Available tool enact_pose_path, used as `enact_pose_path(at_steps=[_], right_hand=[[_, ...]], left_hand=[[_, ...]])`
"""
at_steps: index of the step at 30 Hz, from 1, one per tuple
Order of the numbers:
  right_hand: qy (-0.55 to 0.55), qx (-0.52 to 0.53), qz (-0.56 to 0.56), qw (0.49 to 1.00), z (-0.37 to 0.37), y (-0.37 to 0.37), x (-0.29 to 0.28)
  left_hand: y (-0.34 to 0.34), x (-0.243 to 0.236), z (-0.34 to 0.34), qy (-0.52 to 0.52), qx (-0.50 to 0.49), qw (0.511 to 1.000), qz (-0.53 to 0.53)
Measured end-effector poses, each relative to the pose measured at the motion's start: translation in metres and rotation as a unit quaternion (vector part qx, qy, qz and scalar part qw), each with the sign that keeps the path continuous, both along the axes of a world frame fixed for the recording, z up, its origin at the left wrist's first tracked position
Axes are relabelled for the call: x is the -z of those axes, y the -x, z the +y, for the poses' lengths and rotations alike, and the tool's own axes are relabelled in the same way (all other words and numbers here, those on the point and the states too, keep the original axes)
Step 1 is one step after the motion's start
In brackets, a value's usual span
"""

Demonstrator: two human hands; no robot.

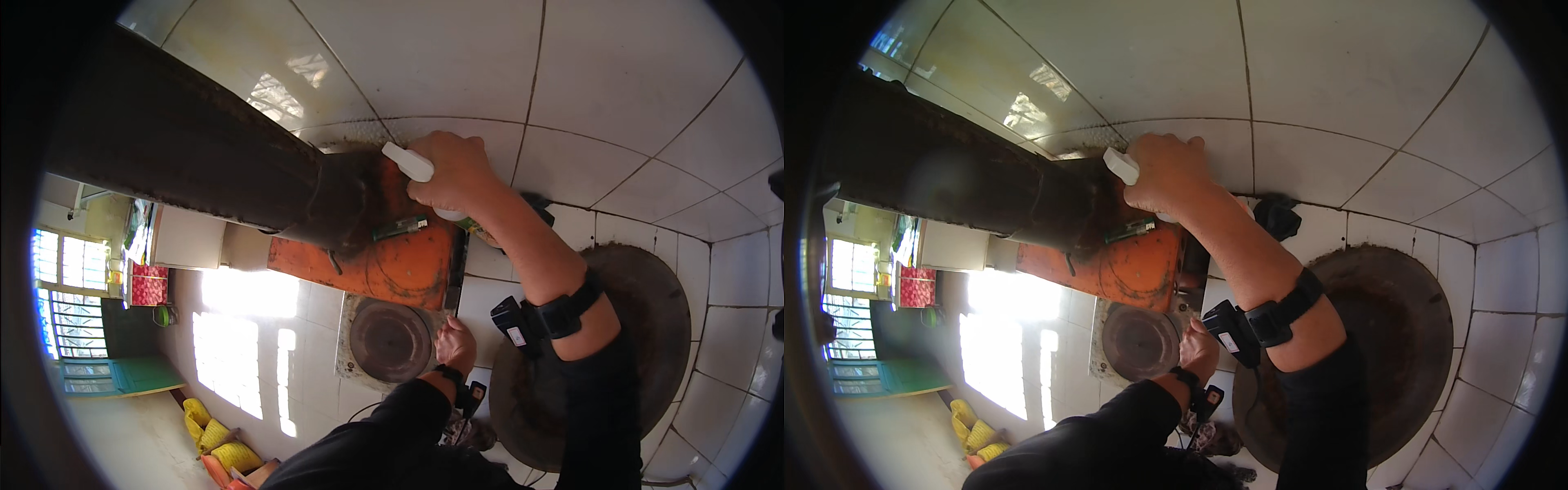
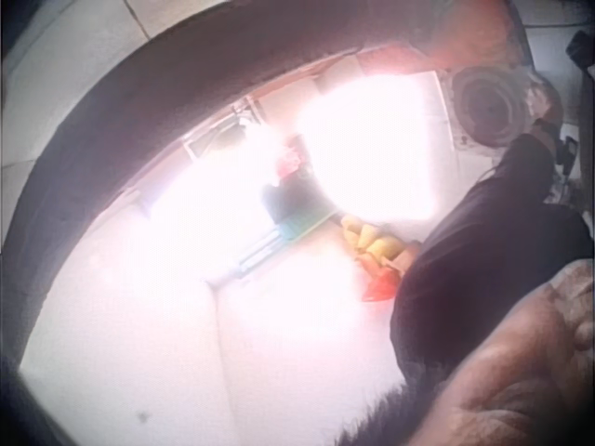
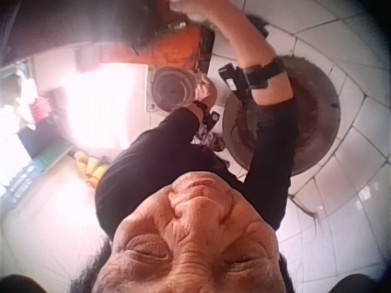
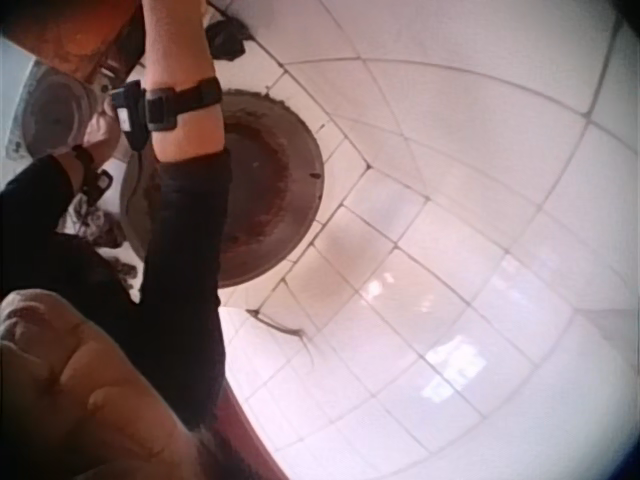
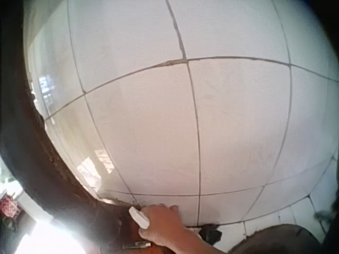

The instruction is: The person cleans a kitchen area by wiping surfaces with a cloth, spraying a cleaning solution on a stove and pipes, and washing the cloth in a basin. They handle a spray bottle, cloth, and basin during the task.

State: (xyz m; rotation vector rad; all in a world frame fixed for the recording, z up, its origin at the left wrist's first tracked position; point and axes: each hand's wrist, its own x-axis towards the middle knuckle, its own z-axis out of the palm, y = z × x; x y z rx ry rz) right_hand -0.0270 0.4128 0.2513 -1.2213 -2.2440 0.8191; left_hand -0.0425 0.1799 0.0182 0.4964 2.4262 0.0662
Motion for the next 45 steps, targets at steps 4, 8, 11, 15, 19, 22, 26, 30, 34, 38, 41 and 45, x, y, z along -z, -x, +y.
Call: enact_pose_path(at_steps=[4,8,11,15,19,22,26,30,34,38,41,45], right_hand=[[0.008,0.01,-0.026,1.0,0.0,0.008,-0.005],[-0.008,-0.026,-0.076,0.997,0.003,0.011,-0.01],[-0.003,-0.027,-0.063,0.998,0.003,0.013,-0.014],[0.027,-0.043,-0.075,0.996,0.002,0.017,-0.021],[-0.009,-0.056,-0.113,0.992,0.003,0.02,-0.023],[-0.037,-0.05,-0.093,0.994,0.003,0.021,-0.025],[-0.096,-0.041,-0.018,0.994,-0.002,0.023,-0.035],[-0.066,-0.043,-0.008,0.997,0.003,0.019,-0.057],[-0.081,-0.038,-0.005,0.996,0.008,0.012,-0.072],[-0.106,-0.022,0.177,0.978,0.005,0.005,-0.081],[-0.142,-0.047,0.185,0.971,0.003,0.005,-0.092],[-0.175,-0.036,0.165,0.97,0.003,0.007,-0.11]], left_hand=[[0.001,0.002,0.0,0.002,-0.003,1.0,-0.008],[0.002,0.003,-0.003,-0.008,-0.017,1.0,-0.019],[0.002,0.004,-0.005,-0.016,-0.032,0.999,-0.022],[0.001,0.005,-0.005,-0.022,-0.053,0.998,-0.022],[0.002,0.007,-0.007,-0.025,0.037,0.999,0.006],[0.002,0.005,-0.009,-0.007,0.04,0.999,-0.008],[0.002,0.006,-0.009,-0.015,0.017,1.0,-0.002],[0.004,0.016,-0.01,-0.01,0.013,1.0,-0.001],[0.005,0.023,-0.013,-0.043,0.077,0.995,0.048],[0.002,0.012,-0.009,-0.055,0.059,0.996,0.046],[-0.001,-0.003,-0.004,-0.048,0.05,0.997,0.027],[-0.004,-0.014,-0.004,-0.052,0.041,0.998,0.001]])
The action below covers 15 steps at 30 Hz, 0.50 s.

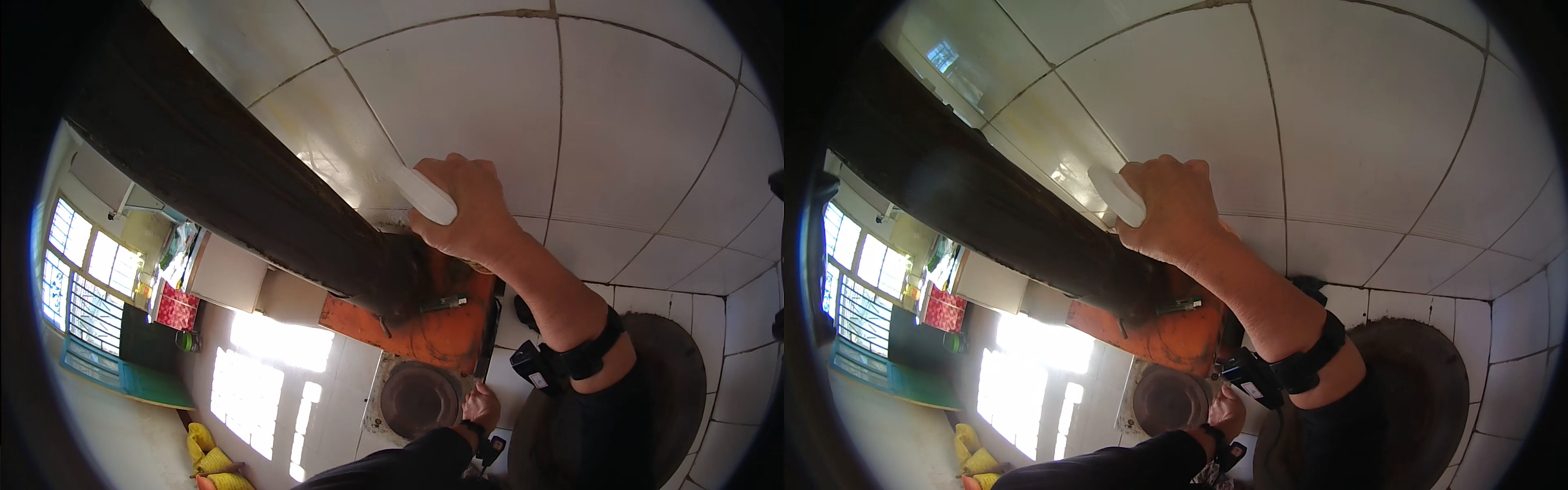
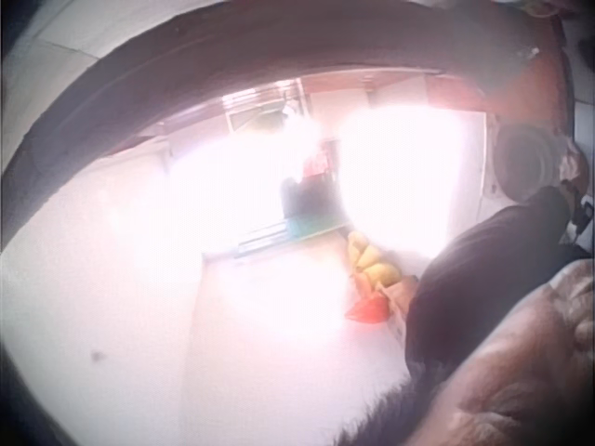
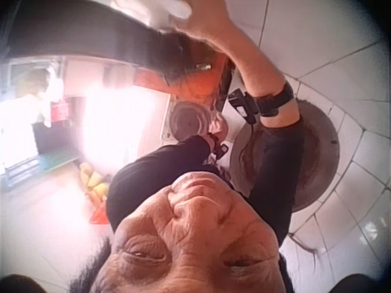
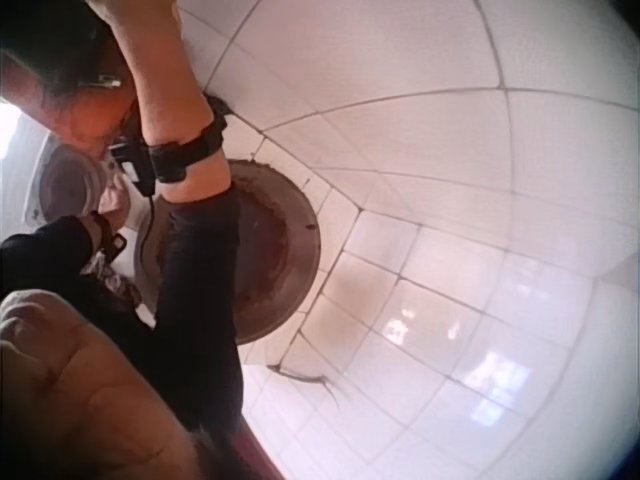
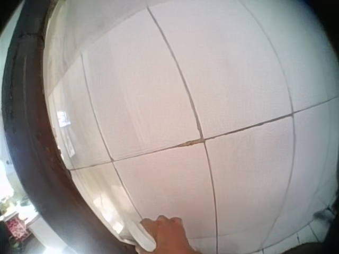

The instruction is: The person cleans a kitchen area by wiping surfaces with a cloth, spraying a cleaning solution on a stove and pipes, and washing the cloth in a basin. They handle a spray bottle, cloth, and basin during the task.

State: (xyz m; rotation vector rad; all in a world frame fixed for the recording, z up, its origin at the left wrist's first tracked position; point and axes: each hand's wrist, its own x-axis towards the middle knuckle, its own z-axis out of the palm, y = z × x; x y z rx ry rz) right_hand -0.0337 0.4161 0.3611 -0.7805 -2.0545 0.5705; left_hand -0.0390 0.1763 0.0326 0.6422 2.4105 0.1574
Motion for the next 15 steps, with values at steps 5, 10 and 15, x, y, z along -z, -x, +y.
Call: enact_pose_path(at_steps=[5,10,15], right_hand=[[0.034,-0.055,0.128,0.99,-0.005,-0.005,-0.013],[-0.053,-0.058,0.163,0.984,-0.006,0.0,-0.025],[0.0,-0.07,0.178,0.982,-0.001,0.001,-0.027]], left_hand=[[0.001,0.004,-0.003,-0.024,0.011,0.999,0.032],[0.0,0.001,0.0,0.024,0.005,0.999,0.022],[0.003,0.008,-0.002,-0.004,0.006,1.0,0.02]])
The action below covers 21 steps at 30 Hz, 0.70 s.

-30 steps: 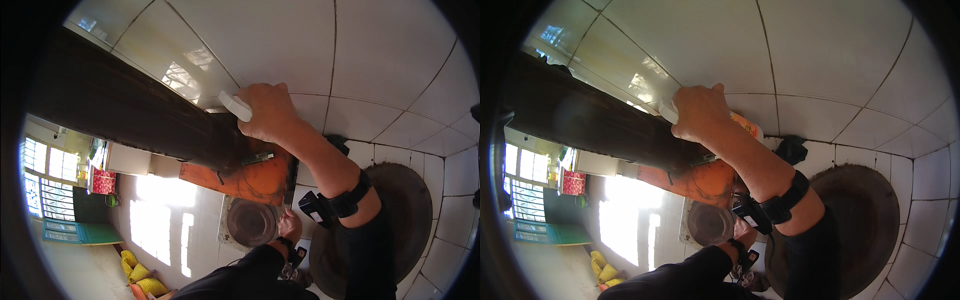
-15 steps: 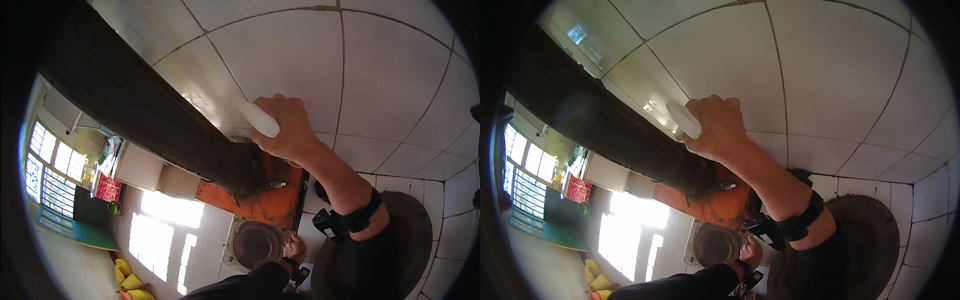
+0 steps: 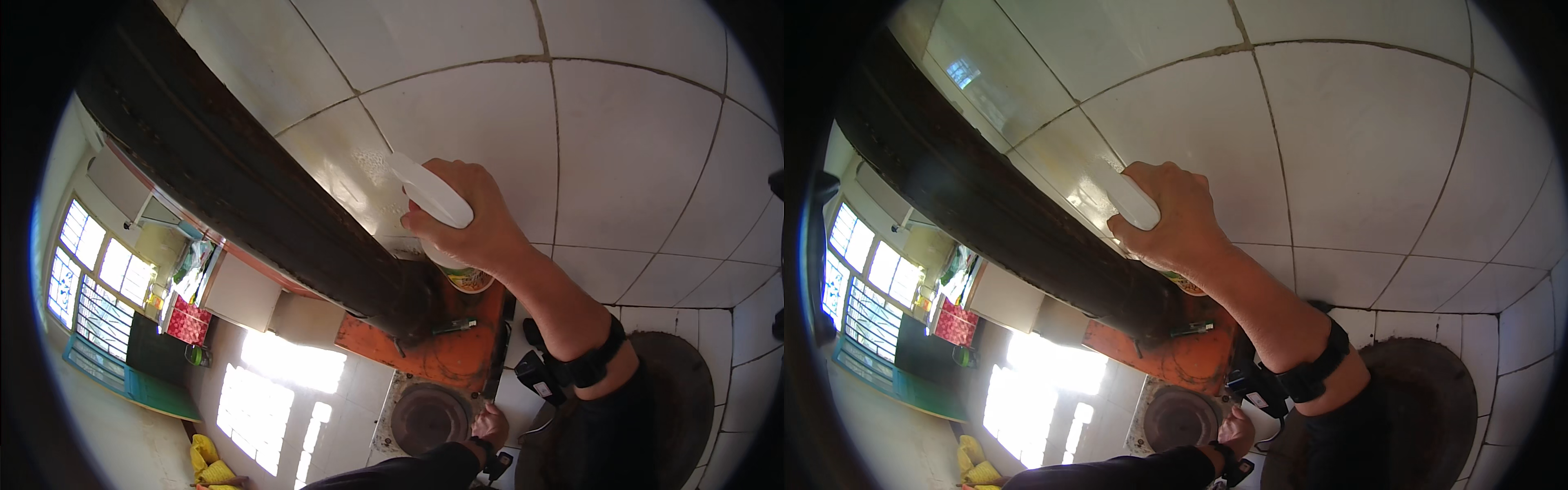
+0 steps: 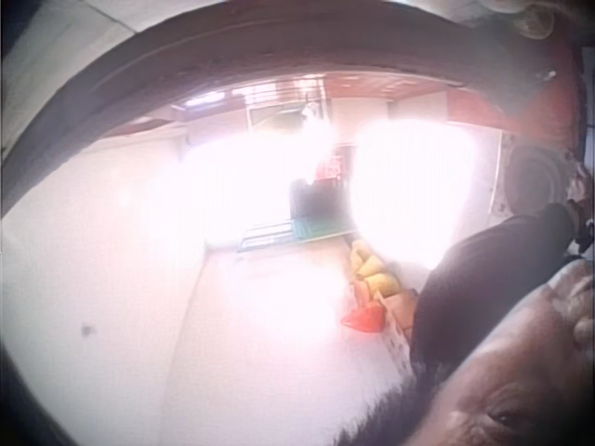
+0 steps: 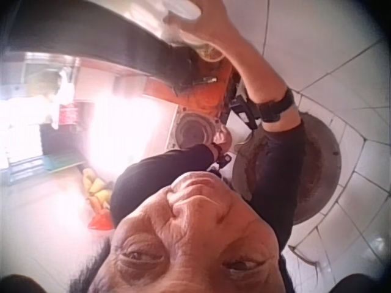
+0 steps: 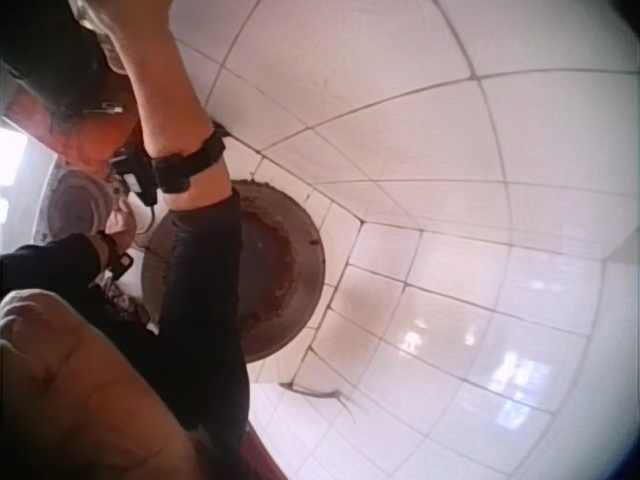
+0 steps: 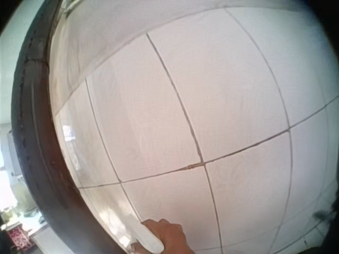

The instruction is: The person cleans a kitchen area by wiping surfaces with a cloth, spraying a cleaning solution on a stove and pipes, and washing the cloth in a basin. They handle a spray bottle, cloth, and basin during the task.

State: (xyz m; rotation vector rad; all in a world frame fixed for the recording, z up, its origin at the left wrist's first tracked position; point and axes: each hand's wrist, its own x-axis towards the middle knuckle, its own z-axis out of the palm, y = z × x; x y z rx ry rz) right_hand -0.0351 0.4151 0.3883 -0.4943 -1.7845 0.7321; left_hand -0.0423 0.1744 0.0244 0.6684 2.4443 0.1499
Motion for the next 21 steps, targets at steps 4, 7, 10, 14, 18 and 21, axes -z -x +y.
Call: enact_pose_path(at_steps=[4,7,10,14,18,21], right_hand=[[-0.016,-0.017,0.061,0.998,-0.002,-0.002,-0.005],[-0.06,-0.036,0.044,0.997,-0.002,-0.006,-0.014],[-0.09,-0.02,-0.04,0.995,0.0,-0.007,-0.015],[0.079,-0.036,-0.113,0.99,0.002,0.001,0.006],[0.086,0.001,-0.18,0.98,0.009,0.005,0.027],[0.053,0.021,-0.227,0.972,0.013,0.011,0.027]], left_hand=[[0.002,0.014,-0.005,-0.01,0.005,1.0,-0.007],[0.004,0.014,-0.006,-0.008,0.012,1.0,-0.012],[0.004,0.003,-0.004,-0.005,0.008,1.0,-0.009],[-0.001,-0.005,-0.003,-0.017,0.015,0.999,-0.024],[0.001,0.008,0.0,0.029,-0.015,0.999,-0.013],[0.005,0.021,-0.001,0.066,-0.031,0.997,-0.032]])
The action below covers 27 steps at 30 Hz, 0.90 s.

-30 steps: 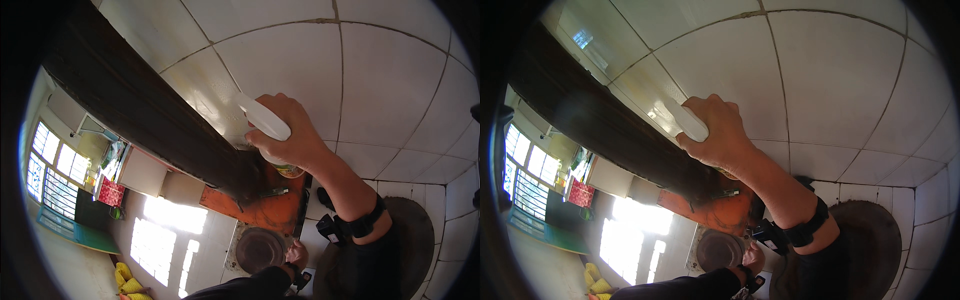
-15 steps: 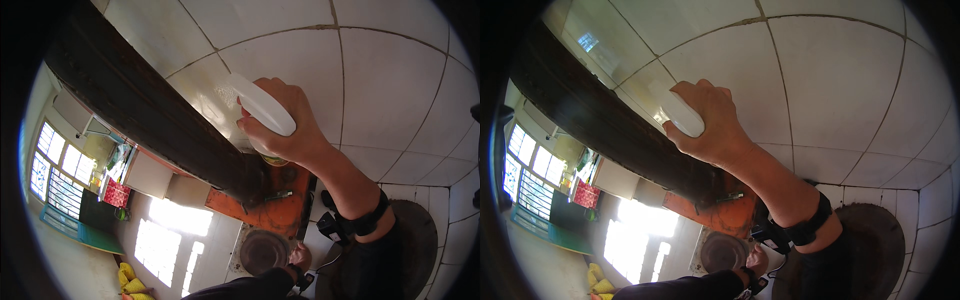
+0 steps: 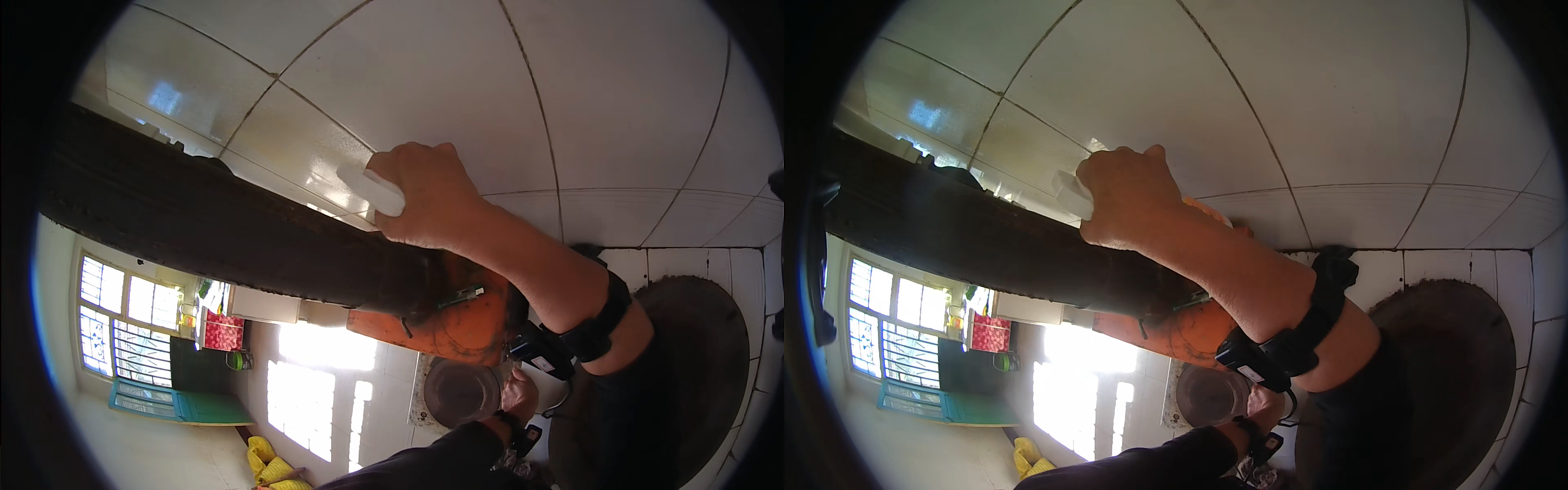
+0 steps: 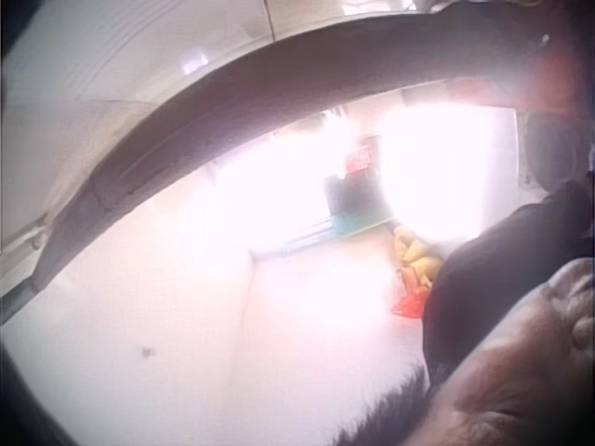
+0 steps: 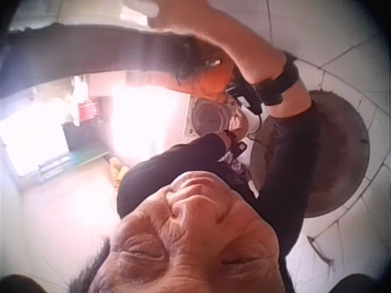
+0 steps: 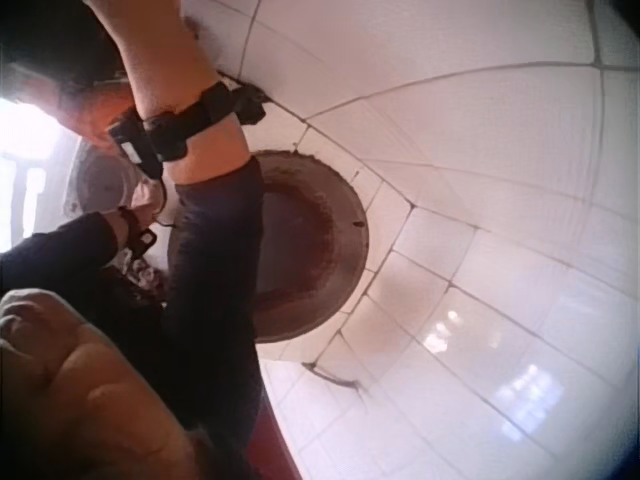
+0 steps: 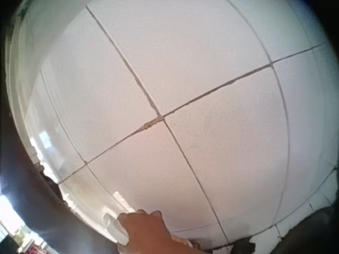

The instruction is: The person cleans a kitchen area by wiping surfaces with a cloth, spraying a cleaning solution on a stove and pipes, and washing the cloth in a basin. They handle a spray bottle, cloth, and basin during the task.

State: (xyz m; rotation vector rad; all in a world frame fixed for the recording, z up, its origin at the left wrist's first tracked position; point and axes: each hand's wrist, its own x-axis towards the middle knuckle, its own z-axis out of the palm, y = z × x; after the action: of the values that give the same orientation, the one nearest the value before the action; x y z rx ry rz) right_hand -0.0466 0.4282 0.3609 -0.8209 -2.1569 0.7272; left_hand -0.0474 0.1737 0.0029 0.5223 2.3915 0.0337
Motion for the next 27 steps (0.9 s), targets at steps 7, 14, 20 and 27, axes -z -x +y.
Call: enact_pose_path(at_steps=[7,14,20,27], right_hand=[[-0.002,-0.05,0.012,0.999,0.002,0.018,0.005],[0.03,-0.072,0.045,0.996,0.012,0.028,0.013],[0.091,-0.002,-0.022,0.996,0.011,0.023,0.025],[0.074,-0.043,-0.147,0.985,0.007,0.0,0.033]], left_hand=[[-0.001,0.007,-0.002,-0.016,0.017,0.999,0.026],[0.003,0.008,-0.003,-0.015,0.024,0.999,0.032],[0.001,0.009,-0.004,-0.017,0.029,0.999,0.038],[0.0,0.01,-0.004,-0.039,0.021,0.998,0.044]])
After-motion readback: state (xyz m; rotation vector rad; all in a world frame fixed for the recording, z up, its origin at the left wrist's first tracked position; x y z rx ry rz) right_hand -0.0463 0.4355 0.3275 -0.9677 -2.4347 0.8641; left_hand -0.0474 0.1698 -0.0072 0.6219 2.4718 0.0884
